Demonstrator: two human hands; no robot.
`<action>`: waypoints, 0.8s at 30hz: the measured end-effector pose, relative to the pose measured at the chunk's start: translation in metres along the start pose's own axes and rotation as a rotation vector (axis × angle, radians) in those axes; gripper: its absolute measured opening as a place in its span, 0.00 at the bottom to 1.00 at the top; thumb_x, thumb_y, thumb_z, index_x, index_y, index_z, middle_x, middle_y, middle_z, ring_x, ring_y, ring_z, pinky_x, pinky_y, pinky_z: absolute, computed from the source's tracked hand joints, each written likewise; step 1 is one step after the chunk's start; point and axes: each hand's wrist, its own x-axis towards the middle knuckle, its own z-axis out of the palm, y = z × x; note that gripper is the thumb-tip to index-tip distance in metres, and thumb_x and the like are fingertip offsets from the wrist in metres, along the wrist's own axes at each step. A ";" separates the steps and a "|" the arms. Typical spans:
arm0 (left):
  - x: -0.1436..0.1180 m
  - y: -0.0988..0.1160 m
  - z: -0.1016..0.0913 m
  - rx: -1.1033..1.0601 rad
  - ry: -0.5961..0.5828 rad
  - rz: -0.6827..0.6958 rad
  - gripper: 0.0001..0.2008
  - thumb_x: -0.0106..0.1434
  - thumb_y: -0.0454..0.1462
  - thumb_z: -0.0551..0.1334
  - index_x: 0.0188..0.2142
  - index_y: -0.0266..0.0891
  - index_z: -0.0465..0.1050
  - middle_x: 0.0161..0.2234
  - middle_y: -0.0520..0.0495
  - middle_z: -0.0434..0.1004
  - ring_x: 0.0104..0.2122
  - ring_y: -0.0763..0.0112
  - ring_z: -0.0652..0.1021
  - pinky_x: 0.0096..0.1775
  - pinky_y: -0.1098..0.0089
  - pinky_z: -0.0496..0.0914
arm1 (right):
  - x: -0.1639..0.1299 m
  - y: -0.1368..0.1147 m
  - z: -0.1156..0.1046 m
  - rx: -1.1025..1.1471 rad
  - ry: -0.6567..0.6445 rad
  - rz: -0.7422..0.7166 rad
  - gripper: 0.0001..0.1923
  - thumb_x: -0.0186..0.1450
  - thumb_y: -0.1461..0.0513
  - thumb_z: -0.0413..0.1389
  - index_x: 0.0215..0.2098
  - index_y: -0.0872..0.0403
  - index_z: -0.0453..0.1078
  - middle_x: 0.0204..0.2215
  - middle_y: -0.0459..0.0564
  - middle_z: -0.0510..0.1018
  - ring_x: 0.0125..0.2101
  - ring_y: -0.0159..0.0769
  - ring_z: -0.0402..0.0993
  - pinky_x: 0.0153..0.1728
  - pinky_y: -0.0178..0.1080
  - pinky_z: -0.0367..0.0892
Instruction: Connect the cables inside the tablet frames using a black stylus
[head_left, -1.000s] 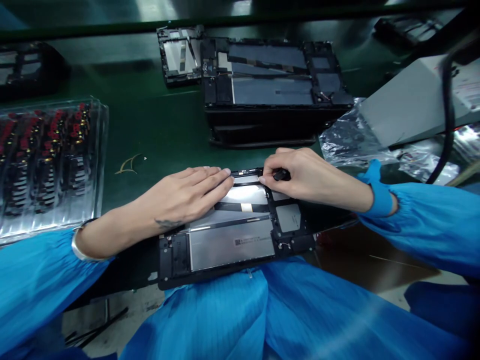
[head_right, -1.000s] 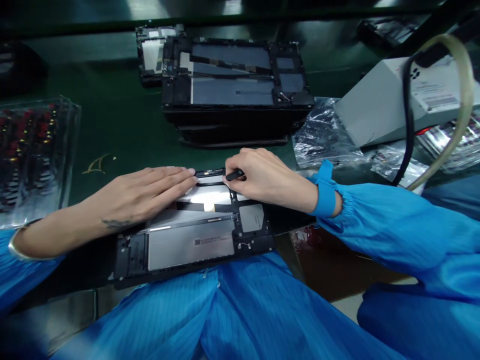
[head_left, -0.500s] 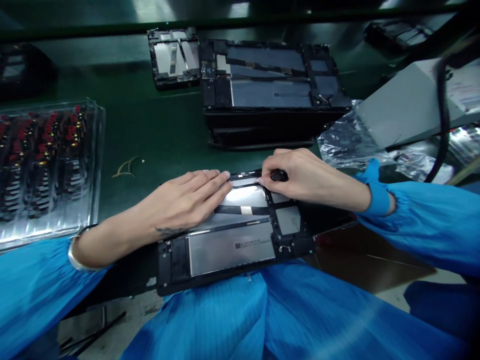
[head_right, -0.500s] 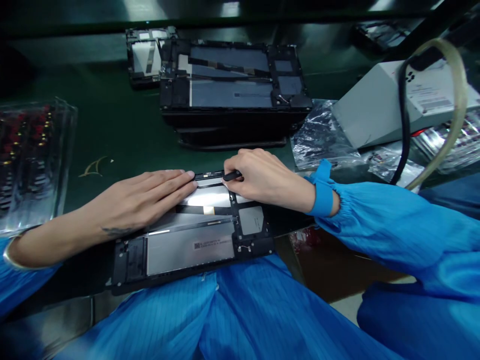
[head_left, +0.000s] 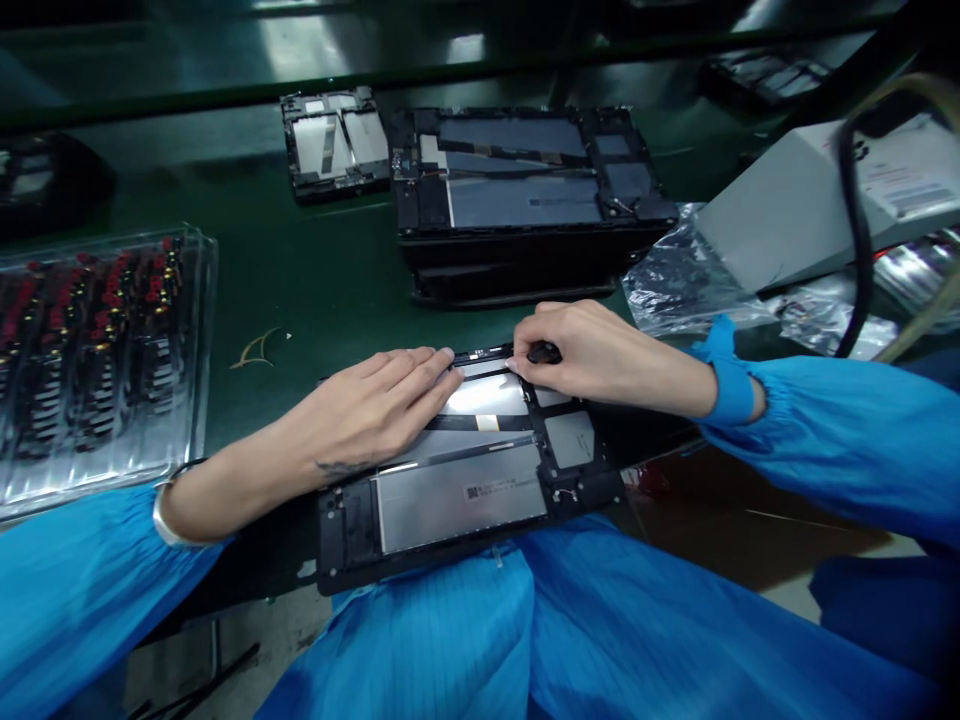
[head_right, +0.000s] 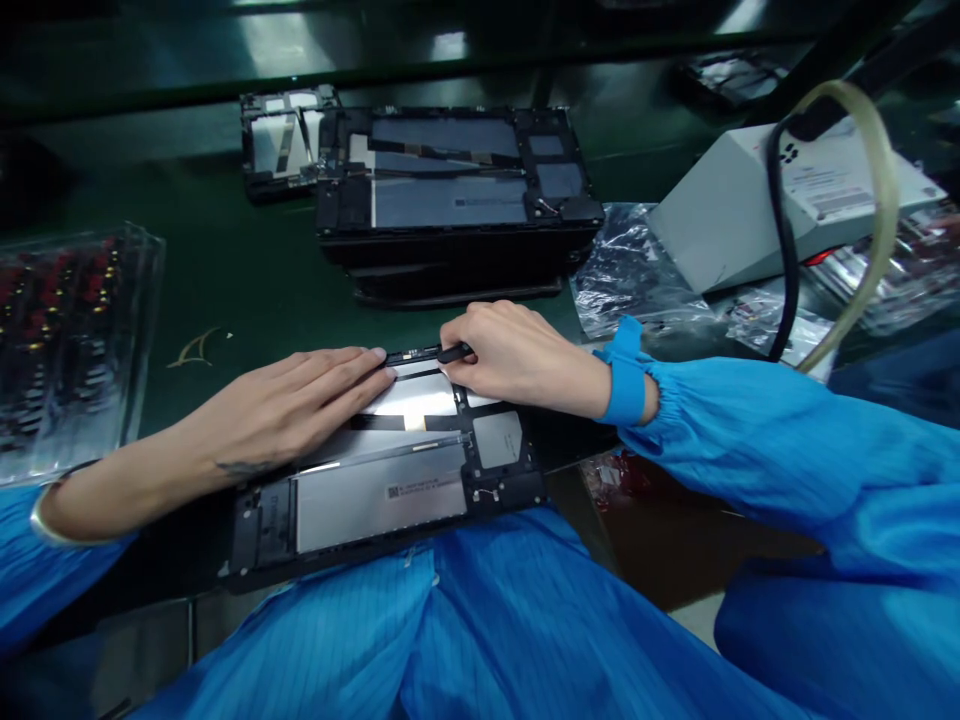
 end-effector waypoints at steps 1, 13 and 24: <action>0.000 0.000 0.000 0.000 0.008 -0.001 0.18 0.73 0.27 0.50 0.57 0.21 0.70 0.54 0.27 0.77 0.51 0.50 0.81 0.48 0.58 0.79 | 0.000 0.000 -0.001 0.010 -0.001 0.001 0.09 0.66 0.61 0.57 0.29 0.56 0.74 0.26 0.50 0.75 0.29 0.34 0.69 0.30 0.36 0.54; 0.000 0.000 0.001 -0.047 -0.041 -0.022 0.18 0.74 0.27 0.48 0.57 0.23 0.70 0.55 0.26 0.76 0.53 0.51 0.80 0.49 0.57 0.79 | -0.002 0.003 0.000 0.043 -0.001 -0.009 0.11 0.67 0.59 0.54 0.29 0.55 0.72 0.27 0.49 0.76 0.32 0.35 0.70 0.31 0.37 0.56; -0.001 0.001 0.001 0.001 0.011 0.014 0.18 0.72 0.26 0.51 0.56 0.19 0.71 0.54 0.25 0.77 0.52 0.48 0.81 0.49 0.56 0.80 | -0.003 0.003 0.001 0.017 -0.025 0.008 0.10 0.67 0.60 0.55 0.31 0.56 0.73 0.30 0.51 0.75 0.34 0.36 0.70 0.33 0.37 0.57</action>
